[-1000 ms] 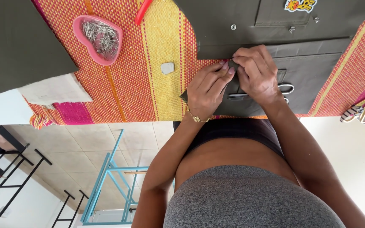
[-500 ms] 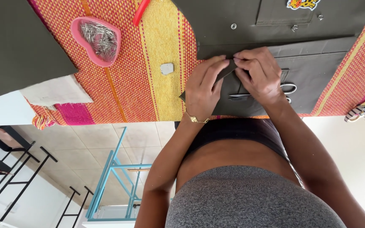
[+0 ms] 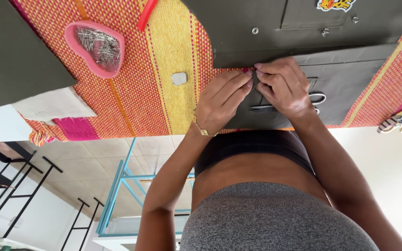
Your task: Installing metal eyelets into a piece of dark green fabric using a hand-held eyelet setting tool.
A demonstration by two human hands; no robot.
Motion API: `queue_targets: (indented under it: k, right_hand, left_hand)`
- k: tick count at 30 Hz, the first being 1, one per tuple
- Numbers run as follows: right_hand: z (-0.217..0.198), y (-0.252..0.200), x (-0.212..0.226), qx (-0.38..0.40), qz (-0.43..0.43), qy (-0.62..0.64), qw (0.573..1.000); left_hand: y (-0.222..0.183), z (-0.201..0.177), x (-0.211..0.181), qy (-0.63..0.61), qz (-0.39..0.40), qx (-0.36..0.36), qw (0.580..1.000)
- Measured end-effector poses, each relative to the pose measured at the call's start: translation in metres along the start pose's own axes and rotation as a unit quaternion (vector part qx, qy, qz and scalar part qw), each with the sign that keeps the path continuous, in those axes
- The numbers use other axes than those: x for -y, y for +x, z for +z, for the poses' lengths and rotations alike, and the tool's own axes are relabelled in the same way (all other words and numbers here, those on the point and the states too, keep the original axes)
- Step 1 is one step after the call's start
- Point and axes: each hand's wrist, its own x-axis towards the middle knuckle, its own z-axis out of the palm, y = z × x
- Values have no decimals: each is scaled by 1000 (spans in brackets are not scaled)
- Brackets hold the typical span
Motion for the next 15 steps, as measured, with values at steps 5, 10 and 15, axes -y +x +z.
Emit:
queue_targets:
  k: [5,10,15]
  right_hand:
    - [1,0,-1,-9,-1,-15,1000]
    - [0,1,-2,-7,3,7,1000]
    - [2,-1,-2,-19,9,-1,1000]
  left_hand:
    - [-11,5,16,-53,-25,24,998]
    - [0,-1,20,-91,-24,43,995]
    - [-8,1,25,-138,-50,47,988]
